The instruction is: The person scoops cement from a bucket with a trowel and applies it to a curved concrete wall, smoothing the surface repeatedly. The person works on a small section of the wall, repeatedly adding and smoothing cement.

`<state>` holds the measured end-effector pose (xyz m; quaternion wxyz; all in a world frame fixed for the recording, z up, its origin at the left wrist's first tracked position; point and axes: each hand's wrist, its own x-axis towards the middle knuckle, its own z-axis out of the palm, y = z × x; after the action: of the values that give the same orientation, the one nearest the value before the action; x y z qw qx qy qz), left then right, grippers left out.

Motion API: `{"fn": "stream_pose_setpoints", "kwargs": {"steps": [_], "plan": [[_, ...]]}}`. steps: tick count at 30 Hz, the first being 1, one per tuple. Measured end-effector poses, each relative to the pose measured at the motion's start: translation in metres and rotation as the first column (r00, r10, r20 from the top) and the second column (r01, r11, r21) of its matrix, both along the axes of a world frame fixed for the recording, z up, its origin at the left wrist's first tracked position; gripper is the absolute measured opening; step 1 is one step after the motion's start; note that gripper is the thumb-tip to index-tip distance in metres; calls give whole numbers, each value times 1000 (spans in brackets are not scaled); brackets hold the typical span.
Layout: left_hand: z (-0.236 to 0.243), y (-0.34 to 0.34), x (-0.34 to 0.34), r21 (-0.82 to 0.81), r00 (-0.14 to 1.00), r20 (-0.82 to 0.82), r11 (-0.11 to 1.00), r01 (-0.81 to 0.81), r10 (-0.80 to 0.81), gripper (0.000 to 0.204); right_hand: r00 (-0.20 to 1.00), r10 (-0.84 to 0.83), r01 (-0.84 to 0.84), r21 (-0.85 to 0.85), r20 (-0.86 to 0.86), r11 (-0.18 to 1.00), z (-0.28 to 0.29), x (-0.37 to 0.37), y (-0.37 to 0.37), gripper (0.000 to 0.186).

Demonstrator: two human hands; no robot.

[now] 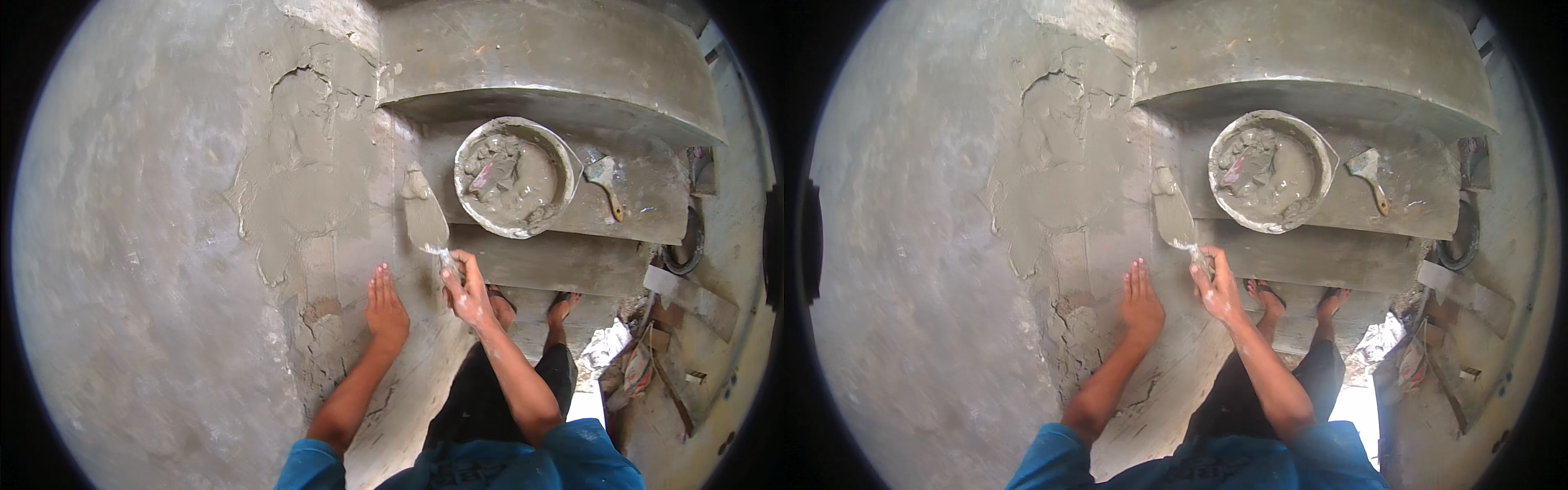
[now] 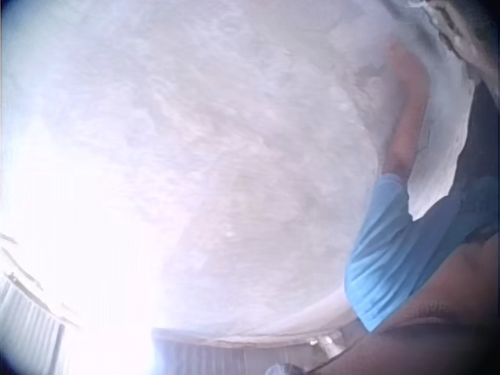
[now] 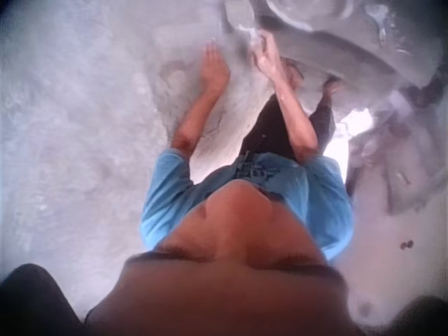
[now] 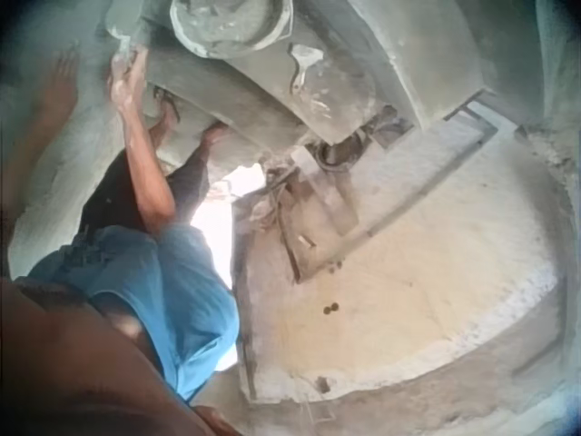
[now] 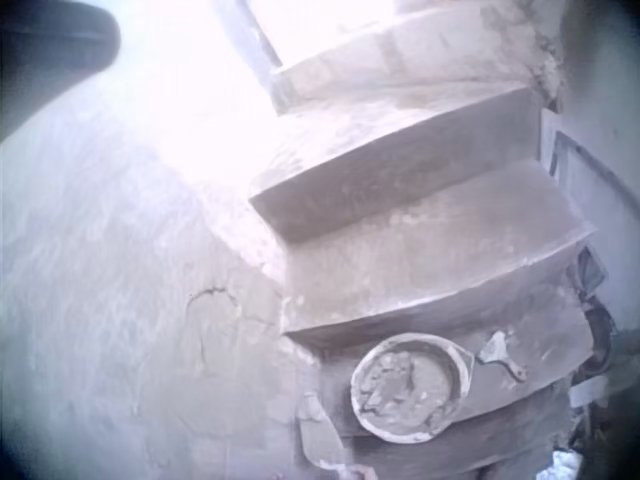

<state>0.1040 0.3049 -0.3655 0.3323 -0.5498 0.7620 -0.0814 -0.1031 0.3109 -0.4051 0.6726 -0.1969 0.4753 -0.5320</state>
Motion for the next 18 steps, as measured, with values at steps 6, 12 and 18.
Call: {"fn": "stream_pose_setpoints", "kwargs": {"steps": [6, 12, 18], "plan": [[10, 4, -8, 64, 999, -3, 997, -46, 46, 68, 846, -118, 57, -132, -520, 990, -8, 64, -60, 47], [13, 18, -14, 122, 949, -271, 984, -132, 161, 67, 763, -37, -78, -149, -645, 986, 42, 124, -79, 43], [0, 21, -7, 39, 921, -379, 996, -84, 93, 80, 782, -193, -41, -358, -592, 933, 65, 113, -14, 43]]}}
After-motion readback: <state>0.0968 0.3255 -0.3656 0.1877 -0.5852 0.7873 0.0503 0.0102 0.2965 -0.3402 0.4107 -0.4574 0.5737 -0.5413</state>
